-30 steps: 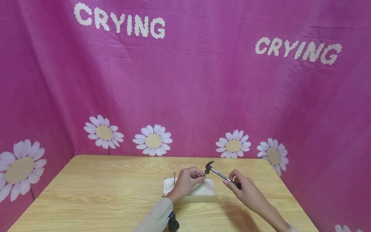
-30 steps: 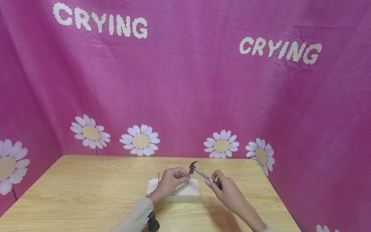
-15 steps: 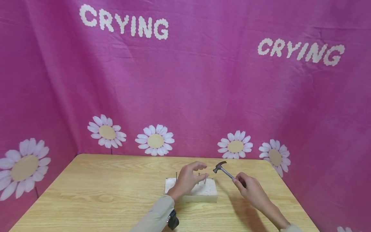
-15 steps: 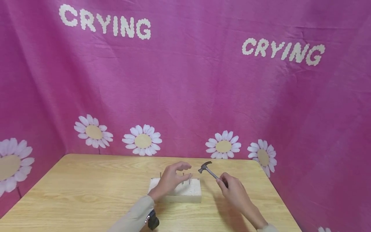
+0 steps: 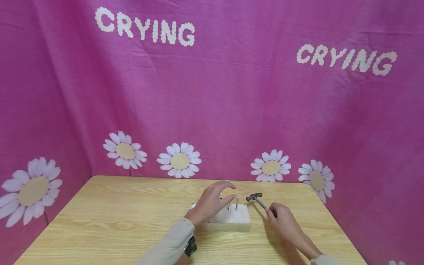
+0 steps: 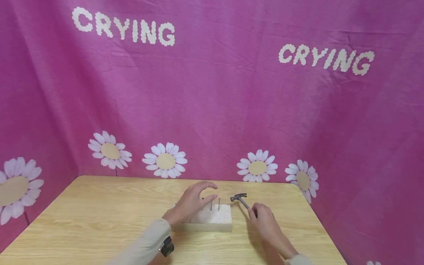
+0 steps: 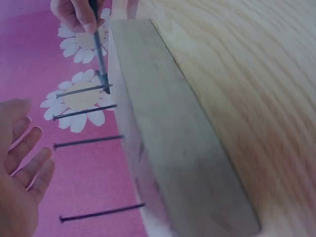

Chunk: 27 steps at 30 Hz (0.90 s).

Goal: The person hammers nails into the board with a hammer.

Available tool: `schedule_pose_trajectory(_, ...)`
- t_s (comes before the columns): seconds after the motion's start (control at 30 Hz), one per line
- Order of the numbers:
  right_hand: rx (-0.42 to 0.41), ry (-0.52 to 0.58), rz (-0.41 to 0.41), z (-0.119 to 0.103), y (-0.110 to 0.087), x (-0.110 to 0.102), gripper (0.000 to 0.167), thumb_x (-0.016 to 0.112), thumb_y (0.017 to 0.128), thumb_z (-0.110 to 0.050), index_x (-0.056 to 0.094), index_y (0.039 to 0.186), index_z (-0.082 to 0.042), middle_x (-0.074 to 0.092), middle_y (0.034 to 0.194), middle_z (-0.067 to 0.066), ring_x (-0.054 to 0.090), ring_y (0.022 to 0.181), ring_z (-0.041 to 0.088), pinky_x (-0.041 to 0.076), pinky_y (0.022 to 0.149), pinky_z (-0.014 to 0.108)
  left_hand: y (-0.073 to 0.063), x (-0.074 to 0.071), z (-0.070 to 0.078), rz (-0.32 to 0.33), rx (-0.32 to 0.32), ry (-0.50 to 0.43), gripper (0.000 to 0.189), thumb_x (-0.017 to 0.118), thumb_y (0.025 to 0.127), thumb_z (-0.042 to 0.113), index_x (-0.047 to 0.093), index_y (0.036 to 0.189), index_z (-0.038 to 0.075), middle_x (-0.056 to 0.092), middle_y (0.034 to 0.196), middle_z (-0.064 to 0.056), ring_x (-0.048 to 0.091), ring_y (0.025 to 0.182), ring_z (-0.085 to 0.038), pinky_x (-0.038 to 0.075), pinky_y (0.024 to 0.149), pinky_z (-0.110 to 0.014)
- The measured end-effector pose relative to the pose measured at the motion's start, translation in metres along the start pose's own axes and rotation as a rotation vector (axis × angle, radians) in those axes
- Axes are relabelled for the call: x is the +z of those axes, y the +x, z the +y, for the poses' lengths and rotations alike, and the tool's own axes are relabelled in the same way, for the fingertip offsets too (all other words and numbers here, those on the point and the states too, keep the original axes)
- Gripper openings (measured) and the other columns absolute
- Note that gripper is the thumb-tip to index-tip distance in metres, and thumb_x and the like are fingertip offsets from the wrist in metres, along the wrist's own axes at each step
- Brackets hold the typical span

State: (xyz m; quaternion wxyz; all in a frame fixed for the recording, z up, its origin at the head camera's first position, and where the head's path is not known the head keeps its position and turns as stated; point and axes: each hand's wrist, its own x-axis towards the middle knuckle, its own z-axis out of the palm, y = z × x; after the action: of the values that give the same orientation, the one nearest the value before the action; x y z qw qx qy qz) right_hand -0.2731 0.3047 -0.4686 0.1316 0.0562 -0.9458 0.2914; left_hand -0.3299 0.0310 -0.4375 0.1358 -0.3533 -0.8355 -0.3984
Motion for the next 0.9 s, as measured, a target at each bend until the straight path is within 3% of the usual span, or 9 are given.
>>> schedule_pose_trajectory(0.2, -0.011, 0.001, 0.015, 0.000, 0.001, 0.015, 0.022, 0.065, 0.100, -0.004, 0.063, 0.078, -0.006, 0.053, 0.068, -0.001, 0.047, 0.064, 0.011, 0.041, 0.056, 0.024, -0.007, -0.032, 0.000, -0.057, 0.032, 0.047, 0.029, 0.068, 0.104, 0.026, 0.069, 0.131, 0.016, 0.067, 0.140, -0.002, 0.059, 0.136, -0.022, 0.048, 0.114, -0.045)
schedule_pose_trajectory(0.37, 0.012, 0.006, 0.007, -0.002, 0.000, 0.024, 0.022, 0.063, 0.100, -0.004, 0.061, 0.079, -0.005, 0.052, 0.069, 0.000, 0.047, 0.065, 0.013, 0.040, 0.055, 0.025, -0.015, -0.057, -0.010, -0.083, 0.052, 0.119, 0.033, 0.069, 0.103, 0.026, 0.068, 0.135, 0.016, 0.064, 0.145, -0.004, 0.055, 0.140, -0.025, 0.044, 0.117, -0.049)
schedule_pose_trajectory(0.6, 0.038, -0.026, -0.043, 0.005, 0.000, 0.032, 0.023, 0.066, 0.099, -0.005, 0.059, 0.078, -0.008, 0.050, 0.068, -0.001, 0.046, 0.063, 0.013, 0.037, 0.054, 0.025, -0.030, -0.075, -0.023, -0.158, 0.109, 0.206, 0.042, 0.069, 0.103, 0.031, 0.065, 0.140, 0.014, 0.061, 0.149, -0.006, 0.051, 0.144, -0.027, 0.040, 0.120, -0.052)
schedule_pose_trajectory(0.8, 0.018, -0.089, -0.120, 0.001, 0.003, 0.027, 0.028, 0.071, 0.098, -0.011, 0.057, 0.074, -0.012, 0.049, 0.066, -0.003, 0.045, 0.061, 0.012, 0.035, 0.053, 0.026, -0.040, -0.089, -0.028, -0.188, 0.101, 0.250, 0.047, 0.067, 0.103, 0.039, 0.062, 0.145, 0.017, 0.057, 0.154, -0.002, 0.046, 0.149, -0.025, 0.034, 0.123, -0.055)
schedule_pose_trajectory(0.9, 0.000, -0.118, -0.099, -0.004, 0.007, 0.021, 0.020, 0.071, 0.099, -0.015, 0.062, 0.081, -0.013, 0.054, 0.072, -0.004, 0.048, 0.066, 0.011, 0.040, 0.057, 0.028, -0.045, -0.094, -0.031, -0.213, 0.102, 0.264, 0.052, 0.068, 0.102, 0.040, 0.059, 0.149, 0.018, 0.054, 0.157, -0.003, 0.043, 0.151, -0.027, 0.033, 0.123, -0.056)
